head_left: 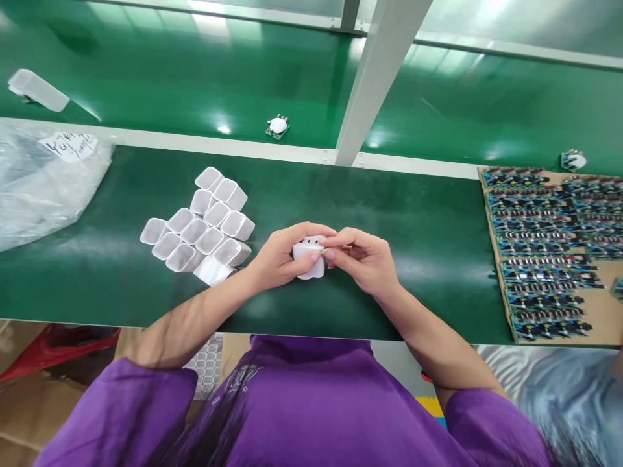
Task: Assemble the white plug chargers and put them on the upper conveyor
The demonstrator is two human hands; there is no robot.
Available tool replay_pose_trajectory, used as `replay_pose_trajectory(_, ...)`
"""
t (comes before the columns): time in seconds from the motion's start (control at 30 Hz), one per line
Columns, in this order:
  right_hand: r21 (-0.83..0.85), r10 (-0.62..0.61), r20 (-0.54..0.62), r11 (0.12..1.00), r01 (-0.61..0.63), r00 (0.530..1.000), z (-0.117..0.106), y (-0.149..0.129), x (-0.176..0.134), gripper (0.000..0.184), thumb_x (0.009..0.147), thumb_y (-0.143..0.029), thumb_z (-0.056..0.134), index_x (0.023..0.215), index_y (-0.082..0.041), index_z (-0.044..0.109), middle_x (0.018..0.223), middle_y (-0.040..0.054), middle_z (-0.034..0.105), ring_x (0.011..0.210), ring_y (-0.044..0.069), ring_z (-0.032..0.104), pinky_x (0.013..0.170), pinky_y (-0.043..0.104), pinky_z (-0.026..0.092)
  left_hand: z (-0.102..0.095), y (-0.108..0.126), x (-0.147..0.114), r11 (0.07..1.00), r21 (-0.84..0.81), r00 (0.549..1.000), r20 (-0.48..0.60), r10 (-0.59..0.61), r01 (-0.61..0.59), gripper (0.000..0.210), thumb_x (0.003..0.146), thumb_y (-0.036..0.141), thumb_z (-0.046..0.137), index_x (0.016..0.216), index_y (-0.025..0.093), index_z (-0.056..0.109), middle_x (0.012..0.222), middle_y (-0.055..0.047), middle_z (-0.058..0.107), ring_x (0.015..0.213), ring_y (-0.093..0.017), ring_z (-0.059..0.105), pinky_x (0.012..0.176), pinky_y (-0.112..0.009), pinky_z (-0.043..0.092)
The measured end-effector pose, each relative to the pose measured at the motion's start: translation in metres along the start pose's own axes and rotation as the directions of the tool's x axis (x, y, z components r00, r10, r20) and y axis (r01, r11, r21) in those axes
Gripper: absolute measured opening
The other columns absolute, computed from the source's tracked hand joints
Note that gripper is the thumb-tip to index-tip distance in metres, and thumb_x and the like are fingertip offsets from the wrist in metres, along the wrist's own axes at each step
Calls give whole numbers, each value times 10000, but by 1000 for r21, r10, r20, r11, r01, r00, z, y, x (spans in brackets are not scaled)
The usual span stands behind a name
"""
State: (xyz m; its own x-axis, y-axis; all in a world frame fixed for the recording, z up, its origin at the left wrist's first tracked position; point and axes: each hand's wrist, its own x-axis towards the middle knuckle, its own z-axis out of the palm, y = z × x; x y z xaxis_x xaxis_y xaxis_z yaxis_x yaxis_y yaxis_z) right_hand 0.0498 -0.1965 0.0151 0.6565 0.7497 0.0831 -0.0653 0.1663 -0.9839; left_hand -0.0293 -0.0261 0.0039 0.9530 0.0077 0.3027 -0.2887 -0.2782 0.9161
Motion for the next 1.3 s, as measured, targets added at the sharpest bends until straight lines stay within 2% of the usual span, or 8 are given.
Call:
replay_pose_trajectory(0.37,-127,-21,-12,992,19,1000,2,-1,-4,155,850,-367,736,904,-223,762,886,18,735,761,131,694,695,269,611,3,-3,-3,988,130,993,-62,96,-87,253,862,244,566,1081,175,674,913,-57,737,706,-126,651,605,-230,516)
replay_pose_trajectory(0.6,-157,-63,-37,986,56,997,4,-1,-5,92,865,-293,724,912,-227,768,877,15,745,779,139,700,689,265,608,4,-1,-2,985,160,995,-63,73,-63,235,864,271,544,1030,174,680,870,-49,734,684,-127,643,599,-239,506)
replay_pose_trajectory(0.73,-114,-47,-35,993,43,998,4,1,-5,98,856,-315,731,887,-229,766,861,11,739,764,132,692,677,259,606,4,-1,-4,987,161,997,-68,23,-12,252,853,282,535,1032,175,677,880,-47,733,681,-127,632,597,-239,497)
replay_pose_trajectory(1.0,-80,45,-75,995,-51,996,6,13,1,298,795,-486,759,863,-196,746,846,21,702,723,133,669,640,269,608,6,-9,-2,972,188,987,-100,-122,139,305,804,322,538,1039,176,666,965,-37,744,705,-132,643,629,-241,509)
replay_pose_trajectory(1.13,-97,61,-64,993,-67,996,-1,16,7,393,812,-553,712,955,-187,702,854,10,688,707,122,660,654,268,596,5,-17,1,984,75,980,-135,-149,160,294,831,398,580,1011,177,653,934,-50,739,725,-146,658,638,-251,514)
replay_pose_trajectory(1.2,-206,53,-77,976,-68,996,-5,13,9,432,837,-583,668,1018,-192,652,784,-20,647,642,100,619,606,240,554,4,-20,4,984,-29,971,-157,-181,178,350,857,467,583,1042,174,631,879,-51,727,709,-146,654,615,-246,507)
replay_pose_trajectory(1.23,-317,54,-74,945,-75,996,-6,10,9,422,849,-581,657,1014,-193,631,742,-34,621,612,92,593,579,227,520,3,-20,5,979,-78,964,-171,-201,190,380,866,499,579,1057,173,617,856,-48,719,694,-142,648,599,-241,502)
replay_pose_trajectory(1.3,-610,87,-31,788,-88,996,-5,5,7,385,847,-551,679,971,-193,611,726,-35,603,601,97,570,545,222,448,0,-19,6,966,-157,952,-198,-234,205,420,871,544,577,1064,172,592,832,-42,705,663,-130,635,568,-225,489)
